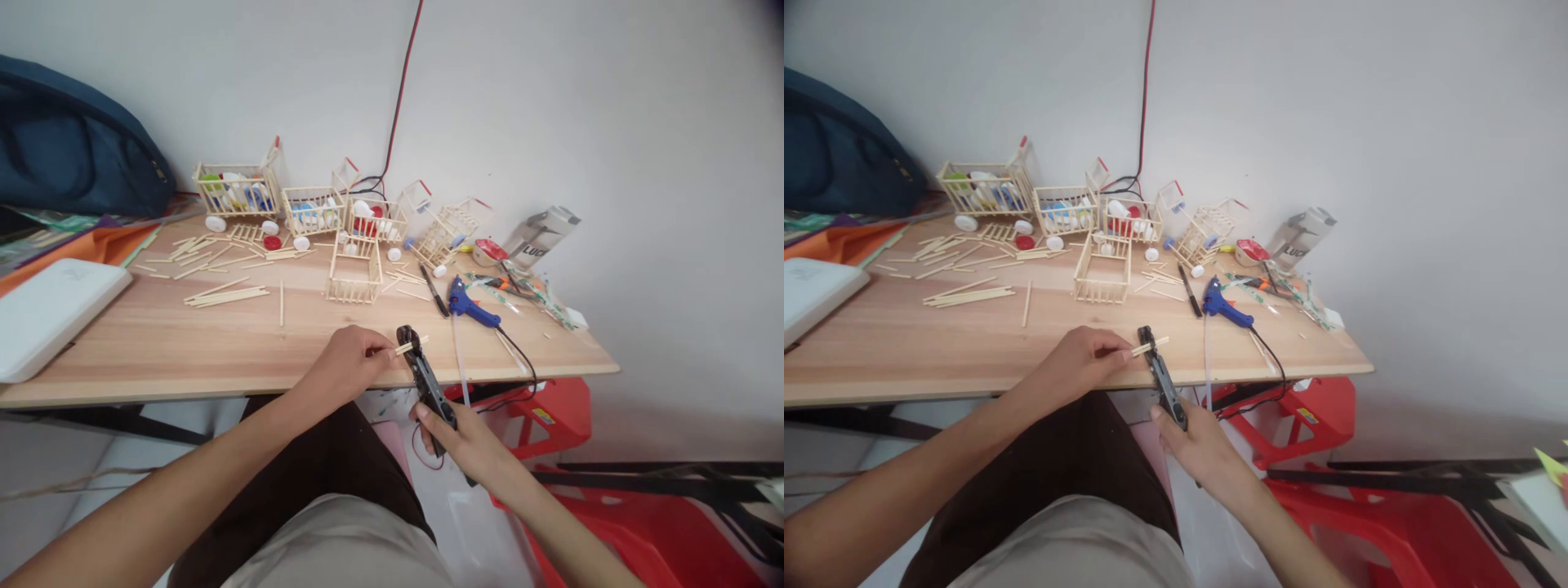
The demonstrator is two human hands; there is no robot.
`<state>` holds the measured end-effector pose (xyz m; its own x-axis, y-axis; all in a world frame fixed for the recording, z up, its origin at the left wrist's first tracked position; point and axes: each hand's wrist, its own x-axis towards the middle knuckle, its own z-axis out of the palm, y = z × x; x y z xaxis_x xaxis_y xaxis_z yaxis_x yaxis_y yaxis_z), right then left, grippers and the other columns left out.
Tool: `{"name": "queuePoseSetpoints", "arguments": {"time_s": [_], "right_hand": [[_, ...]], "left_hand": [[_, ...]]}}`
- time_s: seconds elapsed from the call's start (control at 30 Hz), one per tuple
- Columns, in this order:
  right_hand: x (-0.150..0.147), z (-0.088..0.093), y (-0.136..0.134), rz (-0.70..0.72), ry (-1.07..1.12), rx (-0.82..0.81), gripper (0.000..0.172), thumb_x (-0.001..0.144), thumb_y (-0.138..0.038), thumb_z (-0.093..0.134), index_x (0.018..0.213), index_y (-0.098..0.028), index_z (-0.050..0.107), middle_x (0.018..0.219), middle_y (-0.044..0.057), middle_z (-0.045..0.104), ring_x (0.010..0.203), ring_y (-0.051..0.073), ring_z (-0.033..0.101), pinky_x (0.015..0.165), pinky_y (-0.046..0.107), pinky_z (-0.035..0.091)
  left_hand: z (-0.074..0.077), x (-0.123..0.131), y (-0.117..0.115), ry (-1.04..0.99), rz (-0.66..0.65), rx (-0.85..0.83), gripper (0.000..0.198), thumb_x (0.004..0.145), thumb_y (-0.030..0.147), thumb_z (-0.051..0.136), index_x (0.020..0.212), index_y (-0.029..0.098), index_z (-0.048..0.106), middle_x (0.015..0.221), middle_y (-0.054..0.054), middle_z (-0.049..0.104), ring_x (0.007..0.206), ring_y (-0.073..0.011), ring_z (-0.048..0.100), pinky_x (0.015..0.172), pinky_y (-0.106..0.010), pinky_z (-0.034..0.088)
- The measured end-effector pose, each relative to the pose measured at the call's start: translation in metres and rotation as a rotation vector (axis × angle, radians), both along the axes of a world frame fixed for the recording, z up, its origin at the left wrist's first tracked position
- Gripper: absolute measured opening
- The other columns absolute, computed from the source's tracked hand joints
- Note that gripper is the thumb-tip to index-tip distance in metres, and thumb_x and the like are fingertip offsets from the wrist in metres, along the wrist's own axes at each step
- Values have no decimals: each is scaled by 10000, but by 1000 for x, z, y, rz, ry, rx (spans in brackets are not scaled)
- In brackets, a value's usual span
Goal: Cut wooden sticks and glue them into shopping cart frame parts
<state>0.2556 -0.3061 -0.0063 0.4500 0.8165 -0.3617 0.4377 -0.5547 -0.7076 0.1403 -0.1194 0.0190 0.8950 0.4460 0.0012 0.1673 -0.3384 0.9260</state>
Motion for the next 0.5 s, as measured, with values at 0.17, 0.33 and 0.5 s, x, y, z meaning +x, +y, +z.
{"name": "queuePoseSetpoints", "arguments": {"time_s": [0.17, 0.33, 0.5], "right_hand": [[-4, 8, 5, 11, -63, -10, 478, 891, -606, 381, 672, -202, 513, 597, 8, 562, 572, 157, 517, 570, 284, 392], [-6, 12, 15, 49, -43, -14, 521, 884, -622, 371, 626, -194, 520, 578, 17, 557, 570, 163, 527, 595, 293, 406], [-11, 12, 16, 0, 321, -34, 622, 832, -723, 403, 665, -156, 596, 626, 41, 599, 613, 167, 590, 597, 282, 444]], "left_hand": [[1, -2, 4, 34, 11, 13, 272, 786, 288, 515, 544, 168, 548, 431, 39, 434, 427, -101, 408, 492, -225, 287], [-2, -4, 9, 53, 72, 196, 285, 822, 234, 483, 549, 169, 538, 496, 10, 508, 524, -127, 479, 569, -235, 320], [-10, -10, 4, 141, 162, 593, 226, 908, 228, 417, 774, 188, 594, 818, -40, 645, 757, -178, 579, 629, -262, 319]]}}
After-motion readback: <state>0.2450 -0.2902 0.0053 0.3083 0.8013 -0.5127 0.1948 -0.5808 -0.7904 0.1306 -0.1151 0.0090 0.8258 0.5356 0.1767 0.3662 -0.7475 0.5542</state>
